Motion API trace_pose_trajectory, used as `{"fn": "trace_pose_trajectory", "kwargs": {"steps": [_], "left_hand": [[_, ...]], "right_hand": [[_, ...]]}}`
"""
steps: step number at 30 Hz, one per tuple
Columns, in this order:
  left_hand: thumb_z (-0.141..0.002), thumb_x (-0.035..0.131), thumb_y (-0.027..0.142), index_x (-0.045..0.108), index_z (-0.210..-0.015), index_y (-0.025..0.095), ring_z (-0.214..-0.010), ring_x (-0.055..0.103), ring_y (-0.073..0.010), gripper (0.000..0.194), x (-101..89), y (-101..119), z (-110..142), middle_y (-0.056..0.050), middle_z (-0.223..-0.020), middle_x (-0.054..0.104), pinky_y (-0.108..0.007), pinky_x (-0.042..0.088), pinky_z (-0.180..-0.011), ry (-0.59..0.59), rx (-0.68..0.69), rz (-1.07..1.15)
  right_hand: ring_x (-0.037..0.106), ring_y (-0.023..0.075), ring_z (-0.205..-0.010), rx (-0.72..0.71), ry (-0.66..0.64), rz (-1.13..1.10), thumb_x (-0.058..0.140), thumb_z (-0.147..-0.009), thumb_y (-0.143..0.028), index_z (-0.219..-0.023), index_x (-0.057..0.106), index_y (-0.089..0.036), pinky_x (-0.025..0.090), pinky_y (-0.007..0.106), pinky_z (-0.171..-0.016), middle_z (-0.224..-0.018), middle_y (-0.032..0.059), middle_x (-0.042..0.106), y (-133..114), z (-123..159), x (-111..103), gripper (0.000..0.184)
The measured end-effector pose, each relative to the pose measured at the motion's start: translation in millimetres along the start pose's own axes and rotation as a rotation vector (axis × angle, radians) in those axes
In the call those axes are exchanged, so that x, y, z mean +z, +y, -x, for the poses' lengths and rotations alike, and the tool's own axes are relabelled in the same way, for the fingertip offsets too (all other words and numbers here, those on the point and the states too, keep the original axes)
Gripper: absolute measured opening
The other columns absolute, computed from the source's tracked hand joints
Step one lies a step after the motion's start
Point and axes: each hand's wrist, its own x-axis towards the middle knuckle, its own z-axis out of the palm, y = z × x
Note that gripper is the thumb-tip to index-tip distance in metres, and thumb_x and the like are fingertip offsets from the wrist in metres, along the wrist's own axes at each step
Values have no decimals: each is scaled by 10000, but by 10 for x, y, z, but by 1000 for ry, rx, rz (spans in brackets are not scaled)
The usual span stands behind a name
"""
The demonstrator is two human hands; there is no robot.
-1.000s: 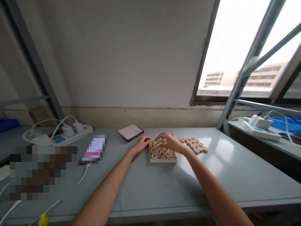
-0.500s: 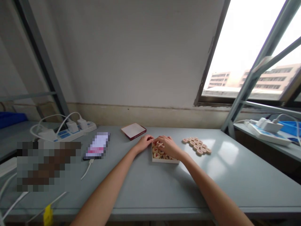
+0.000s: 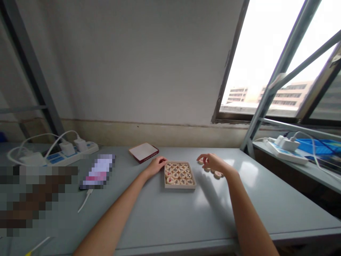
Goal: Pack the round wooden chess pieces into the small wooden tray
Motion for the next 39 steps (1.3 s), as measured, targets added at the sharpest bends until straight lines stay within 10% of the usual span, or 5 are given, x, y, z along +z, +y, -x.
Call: {"fn": "trace_pose_trajectory", "kwargs": {"steps": [7,12,29,39], "left_hand": [[-764,437,302,594,-866,94,-874,553,-177,281,5,-3,-4,-101,-915,616,-263,408,-807,-18,12,-21],[-755,447,297,596,-855,95,-865,556,-178,269,13,-21,-26,-99,-904,619,-259,413,-797,-11,-5,-41],[-752,454,286,607,-837,116,-861,556,-176,244,-7,-4,-14,-84,-890,627,-270,411,-799,-10,24,-25],[-739,476,272,600,-815,130,-837,560,-164,203,-6,31,-6,-73,-880,630,-258,423,-772,1,-38,23]], "right_hand": [[540,134,-807,-509,-93,-254,626,-708,-226,-950,630,-275,406,225,-705,-927,-5,590,-790,-48,249,247],[543,126,-804,-560,-116,-288,584,-748,-161,-919,650,-254,402,219,-743,-882,2,588,-1031,-38,447,205],[567,140,-802,-461,29,-287,614,-675,-124,-910,602,-215,422,245,-721,-886,4,629,-876,-85,408,252],[542,177,-862,-224,90,-74,574,-727,-268,-870,605,-222,427,308,-747,-965,50,575,131,419,96,153]]}}
